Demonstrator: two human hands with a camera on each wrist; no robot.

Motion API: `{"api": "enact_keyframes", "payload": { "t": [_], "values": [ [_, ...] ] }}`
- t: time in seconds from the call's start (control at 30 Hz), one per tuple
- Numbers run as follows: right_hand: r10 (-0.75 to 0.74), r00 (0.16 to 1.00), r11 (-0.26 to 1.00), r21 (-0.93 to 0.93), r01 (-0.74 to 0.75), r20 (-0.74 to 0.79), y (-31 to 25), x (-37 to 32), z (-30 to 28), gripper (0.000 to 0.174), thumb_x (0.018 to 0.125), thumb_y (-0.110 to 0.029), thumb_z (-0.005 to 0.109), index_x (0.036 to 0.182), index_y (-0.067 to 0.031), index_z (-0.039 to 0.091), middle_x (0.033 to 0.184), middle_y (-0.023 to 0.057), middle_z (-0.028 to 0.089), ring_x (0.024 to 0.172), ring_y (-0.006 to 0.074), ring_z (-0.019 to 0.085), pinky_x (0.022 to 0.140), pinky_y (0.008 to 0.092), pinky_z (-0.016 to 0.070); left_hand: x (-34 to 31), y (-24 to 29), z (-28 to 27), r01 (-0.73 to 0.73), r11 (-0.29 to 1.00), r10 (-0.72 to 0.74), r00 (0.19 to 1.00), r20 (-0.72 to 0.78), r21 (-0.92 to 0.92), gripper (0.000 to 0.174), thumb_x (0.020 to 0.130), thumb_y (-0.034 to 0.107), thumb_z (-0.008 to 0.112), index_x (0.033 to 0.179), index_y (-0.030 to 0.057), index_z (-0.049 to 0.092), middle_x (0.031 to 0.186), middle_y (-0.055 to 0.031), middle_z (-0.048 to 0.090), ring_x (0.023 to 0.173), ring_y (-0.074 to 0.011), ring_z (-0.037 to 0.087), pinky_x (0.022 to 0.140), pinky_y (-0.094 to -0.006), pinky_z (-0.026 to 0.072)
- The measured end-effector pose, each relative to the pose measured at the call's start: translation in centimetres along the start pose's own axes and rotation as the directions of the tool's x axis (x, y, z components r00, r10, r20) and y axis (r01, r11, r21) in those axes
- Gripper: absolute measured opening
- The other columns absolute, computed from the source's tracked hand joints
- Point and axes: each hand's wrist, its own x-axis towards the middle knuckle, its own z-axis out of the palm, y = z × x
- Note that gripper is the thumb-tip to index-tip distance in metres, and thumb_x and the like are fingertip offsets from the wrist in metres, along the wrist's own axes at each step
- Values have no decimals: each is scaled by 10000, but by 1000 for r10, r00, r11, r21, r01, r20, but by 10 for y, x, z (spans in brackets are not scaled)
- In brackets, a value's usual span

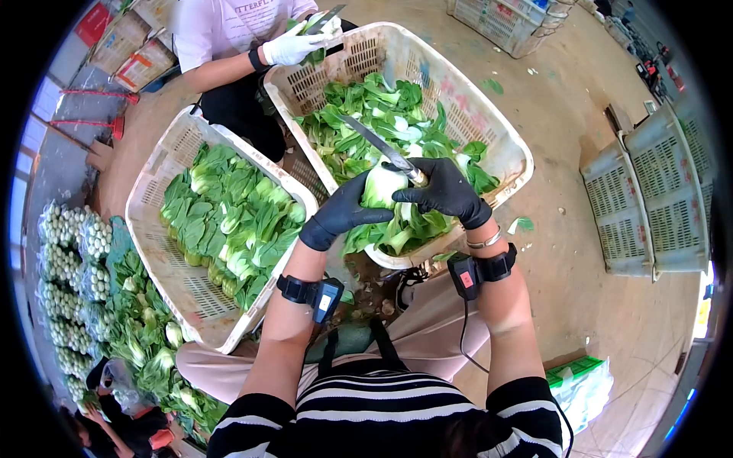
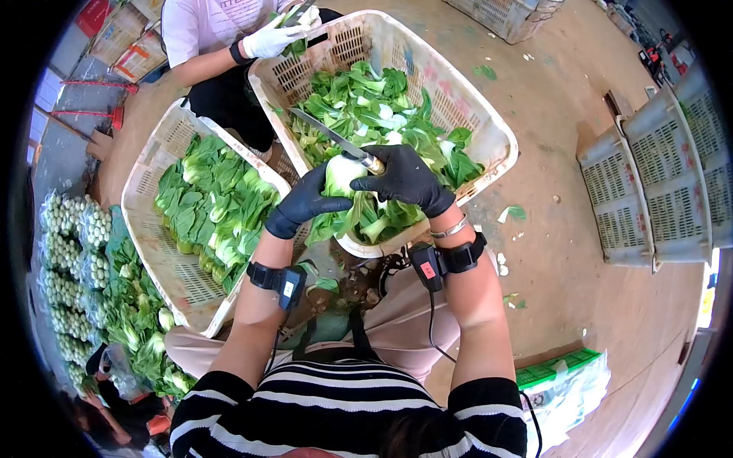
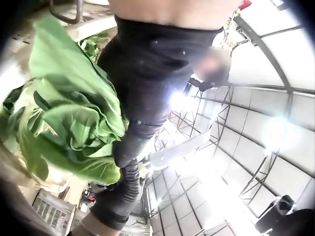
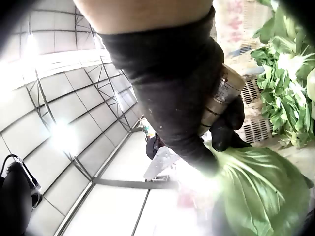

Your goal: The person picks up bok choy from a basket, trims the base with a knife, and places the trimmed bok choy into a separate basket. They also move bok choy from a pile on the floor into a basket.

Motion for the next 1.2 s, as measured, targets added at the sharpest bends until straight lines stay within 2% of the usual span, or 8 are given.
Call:
{"api": "enact_keyframes", "payload": {
  "t": [0.23, 0.4, 0.63, 0.83, 0.9, 1.07, 1.1, 1.2],
  "values": [
    [17, 1000, 1000, 11, -17, -22, 0, -2, -20, 377, 718, -187, 711, 1052, -45, 609, 568, 37, 584, 434, 99, 527, 456, 259, 432, -8, 10, -24, -26, 895, -93, 965, 244, 445, 774, 619, 241, 778, 1253, -6, 409, 1117, -100, 554, 1003, -190, 532, 883, -317, 413],
    [-131, 906, 782, -604, -155, -402, 30, 10, -32, 678, 694, -321, 704, 1265, -89, 421, 687, 183, 613, 511, 277, 591, 548, 370, 477, -29, -16, -12, -48, 501, -114, 986, -121, -864, 618, 808, 454, 553, 1224, 12, 435, 1087, -143, 566, 971, -274, 556, 839, -400, 463],
    [5, 964, 939, -332, -96, -265, 23, 21, -15, 413, 749, -217, 681, 1091, -19, 563, 652, 133, 604, 442, 157, 560, 465, 307, 453, -57, -22, -14, -565, 398, 205, 822, -531, -722, 371, 925, 197, 339, 1257, 35, 374, 1223, -143, 469, 1062, -221, 500, 916, -321, 425],
    [-55, 976, 900, -433, -44, -213, 25, 31, 2, 439, 770, -207, 657, 1135, 5, 539, 806, 152, 628, 509, 166, 566, 460, 310, 440, -144, -9, -63, -117, -826, 221, 832, -508, -551, 437, 873, 243, 411, 1248, 17, 403, 1245, -109, 458, 1111, -259, 465, 963, -384, 368],
    [-108, 979, 907, -419, 25, -174, 38, 39, 0, 454, 782, -209, 648, 1164, 0, 521, 962, 143, 610, 590, 158, 561, 461, 280, 437, -209, 14, -94, -806, 316, 147, 562, -814, -500, 427, 893, 323, 444, 1188, 16, 463, 1138, -130, 540, 1047, -264, 510, 900, -377, 427],
    [-64, 997, 880, -474, 32, -51, 63, 63, 0, 420, 806, -237, 625, 1130, 6, 511, 820, 80, 592, 497, 132, 503, 371, 260, 382, -476, 27, -124, -896, 425, 298, 1, -954, 132, 474, 860, 473, 458, 1111, 79, 538, 1057, -101, 588, 928, -262, 573, 819, -399, 475],
    [-41, 998, 862, -506, 16, -39, 55, 62, 6, 382, 810, -230, 620, 1093, 8, 523, 737, 58, 584, 428, 116, 466, 356, 258, 354, -519, 22, -120, -741, 545, 202, -338, -919, 392, 486, 863, 496, 430, 1106, 89, 539, 1053, -92, 589, 914, -265, 578, 821, -410, 470],
    [-17, 1000, 895, -446, 11, -8, 44, 61, 34, 309, 826, -196, 595, 1052, 3, 524, 652, 37, 541, 359, 82, 403, 340, 242, 312, -685, -52, -105, -664, 533, 241, -475, -846, 524, 489, 875, 483, 322, 1128, 110, 512, 1123, -122, 554, 1046, -314, 504, 944, -476, 365]
  ]
}}
